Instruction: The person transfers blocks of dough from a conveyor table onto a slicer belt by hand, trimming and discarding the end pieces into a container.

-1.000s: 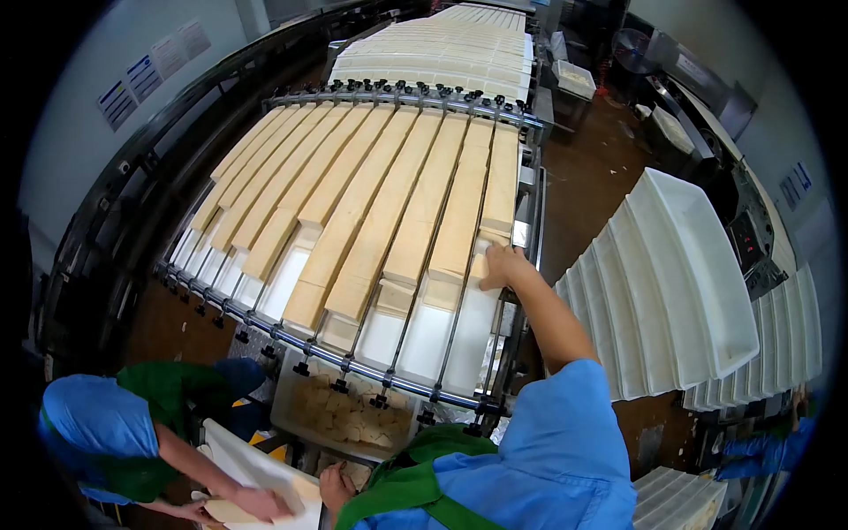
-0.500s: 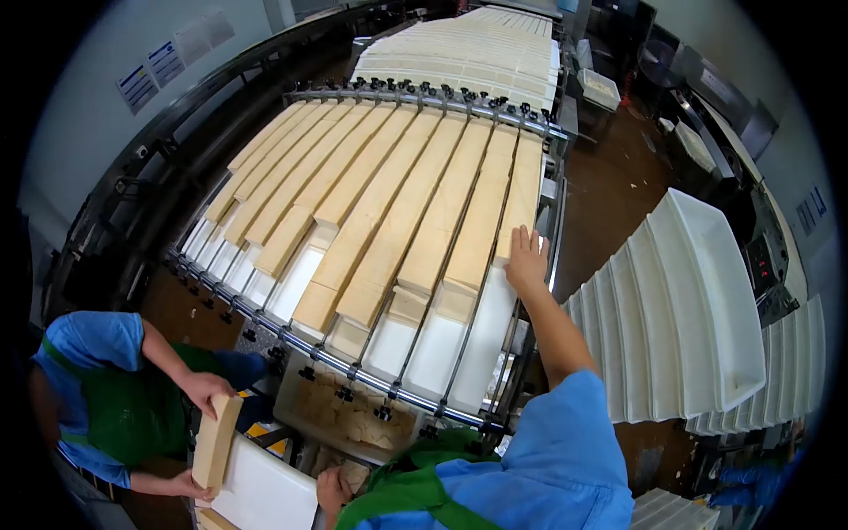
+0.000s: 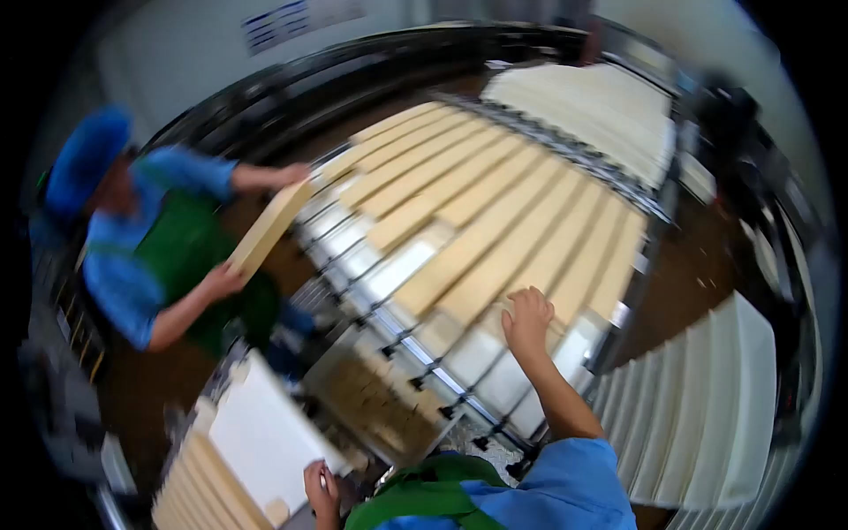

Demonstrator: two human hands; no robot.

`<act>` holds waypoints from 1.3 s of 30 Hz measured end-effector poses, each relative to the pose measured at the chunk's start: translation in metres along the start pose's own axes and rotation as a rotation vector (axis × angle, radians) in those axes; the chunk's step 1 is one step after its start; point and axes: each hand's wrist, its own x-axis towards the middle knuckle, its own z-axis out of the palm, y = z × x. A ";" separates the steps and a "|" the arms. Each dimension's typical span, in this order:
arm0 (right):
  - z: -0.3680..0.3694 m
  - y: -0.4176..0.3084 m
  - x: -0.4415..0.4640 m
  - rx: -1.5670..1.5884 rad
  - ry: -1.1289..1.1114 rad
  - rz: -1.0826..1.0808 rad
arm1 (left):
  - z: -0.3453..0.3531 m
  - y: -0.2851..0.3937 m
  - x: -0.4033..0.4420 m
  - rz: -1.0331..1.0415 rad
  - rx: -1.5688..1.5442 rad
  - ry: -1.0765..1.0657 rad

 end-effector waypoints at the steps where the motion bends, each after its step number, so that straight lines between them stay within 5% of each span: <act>1: 0.011 -0.026 -0.005 0.059 -0.048 -0.062 | -0.013 -0.005 -0.003 -0.072 0.017 0.068; 8: 0.087 -0.185 -0.069 0.374 -0.429 -0.456 | -0.096 -0.089 -0.061 -0.718 0.435 0.520; 11: 0.105 -0.254 -0.102 0.496 -0.634 -0.515 | -0.124 -0.126 -0.097 -1.032 0.525 0.591; 14: 0.131 -0.321 -0.138 0.551 -0.684 -0.680 | -0.145 -0.144 -0.115 -1.132 0.421 0.570; 30: 0.194 -0.678 -0.255 0.236 -1.069 -0.863 | -0.180 -0.146 -0.091 -1.116 0.368 0.220; 39: 0.202 -0.730 -0.273 0.036 -1.155 -0.792 | -0.186 -0.142 -0.082 -1.142 0.455 -0.009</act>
